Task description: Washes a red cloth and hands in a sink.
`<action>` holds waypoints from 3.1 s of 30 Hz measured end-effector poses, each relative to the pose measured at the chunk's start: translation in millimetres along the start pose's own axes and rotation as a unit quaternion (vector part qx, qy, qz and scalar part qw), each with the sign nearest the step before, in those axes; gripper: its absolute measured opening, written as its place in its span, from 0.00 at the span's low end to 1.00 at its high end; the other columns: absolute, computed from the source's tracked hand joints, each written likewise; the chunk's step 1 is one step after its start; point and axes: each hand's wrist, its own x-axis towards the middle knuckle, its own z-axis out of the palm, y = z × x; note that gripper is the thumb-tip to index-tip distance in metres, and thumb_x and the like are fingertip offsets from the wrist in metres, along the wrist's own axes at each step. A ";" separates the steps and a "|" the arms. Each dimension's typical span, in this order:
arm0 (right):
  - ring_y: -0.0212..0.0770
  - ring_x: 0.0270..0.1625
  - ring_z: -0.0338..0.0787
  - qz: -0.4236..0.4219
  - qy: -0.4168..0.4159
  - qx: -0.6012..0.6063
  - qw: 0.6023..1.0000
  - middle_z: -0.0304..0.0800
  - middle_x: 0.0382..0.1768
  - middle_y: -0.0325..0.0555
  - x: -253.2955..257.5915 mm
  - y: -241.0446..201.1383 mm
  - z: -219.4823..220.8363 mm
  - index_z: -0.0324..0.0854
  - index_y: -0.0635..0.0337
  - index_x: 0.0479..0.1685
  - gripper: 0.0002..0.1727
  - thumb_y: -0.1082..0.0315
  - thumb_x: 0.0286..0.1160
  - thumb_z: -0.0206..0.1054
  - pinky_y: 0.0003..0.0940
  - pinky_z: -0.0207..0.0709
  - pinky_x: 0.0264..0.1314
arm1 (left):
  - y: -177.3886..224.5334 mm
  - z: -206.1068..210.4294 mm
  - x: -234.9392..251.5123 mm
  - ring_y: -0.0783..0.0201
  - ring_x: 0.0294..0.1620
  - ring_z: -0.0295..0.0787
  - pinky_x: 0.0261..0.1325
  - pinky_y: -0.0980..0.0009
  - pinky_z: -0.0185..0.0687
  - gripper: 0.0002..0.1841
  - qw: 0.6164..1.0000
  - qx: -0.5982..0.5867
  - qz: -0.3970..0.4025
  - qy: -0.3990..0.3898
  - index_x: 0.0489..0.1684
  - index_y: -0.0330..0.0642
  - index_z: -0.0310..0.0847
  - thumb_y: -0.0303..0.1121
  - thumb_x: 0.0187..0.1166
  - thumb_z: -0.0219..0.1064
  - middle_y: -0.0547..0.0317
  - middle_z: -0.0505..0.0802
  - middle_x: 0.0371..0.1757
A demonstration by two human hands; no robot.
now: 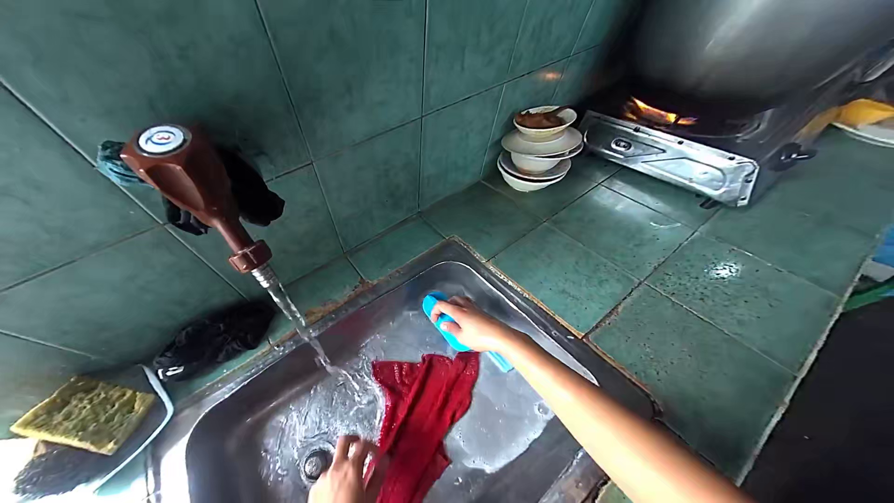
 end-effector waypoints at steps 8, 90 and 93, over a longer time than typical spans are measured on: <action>0.80 0.83 0.62 0.250 -0.057 -0.128 0.958 0.57 0.85 0.76 -77.2 18.7 38.9 0.65 0.44 0.89 0.39 0.68 0.73 0.71 0.74 0.70 0.73 | 23.2 -11.2 132.0 0.42 0.75 0.81 0.77 0.43 0.73 0.22 0.996 -0.069 -0.061 -0.016 0.73 0.39 0.80 0.42 0.89 0.53 0.39 0.85 0.72; 0.43 0.25 0.80 -0.077 0.326 0.308 0.890 0.80 0.20 0.46 20.3 -227.4 69.2 0.84 0.62 0.23 0.29 0.44 0.83 0.64 0.48 0.77 0.34 | 38.0 -99.8 95.5 0.60 0.34 0.86 0.40 0.59 0.84 0.25 0.691 -0.693 -0.073 0.191 0.48 0.36 0.83 0.49 0.94 0.47 0.51 0.89 0.34; 0.47 0.30 0.80 -0.015 0.258 0.342 0.904 0.79 0.25 0.50 41.5 -191.2 62.6 0.83 0.62 0.38 0.32 0.41 0.89 0.50 0.53 0.76 0.35 | 47.0 -115.1 87.3 0.60 0.34 0.84 0.42 0.59 0.81 0.25 0.746 -0.649 -0.040 0.141 0.43 0.36 0.84 0.49 0.94 0.48 0.52 0.87 0.33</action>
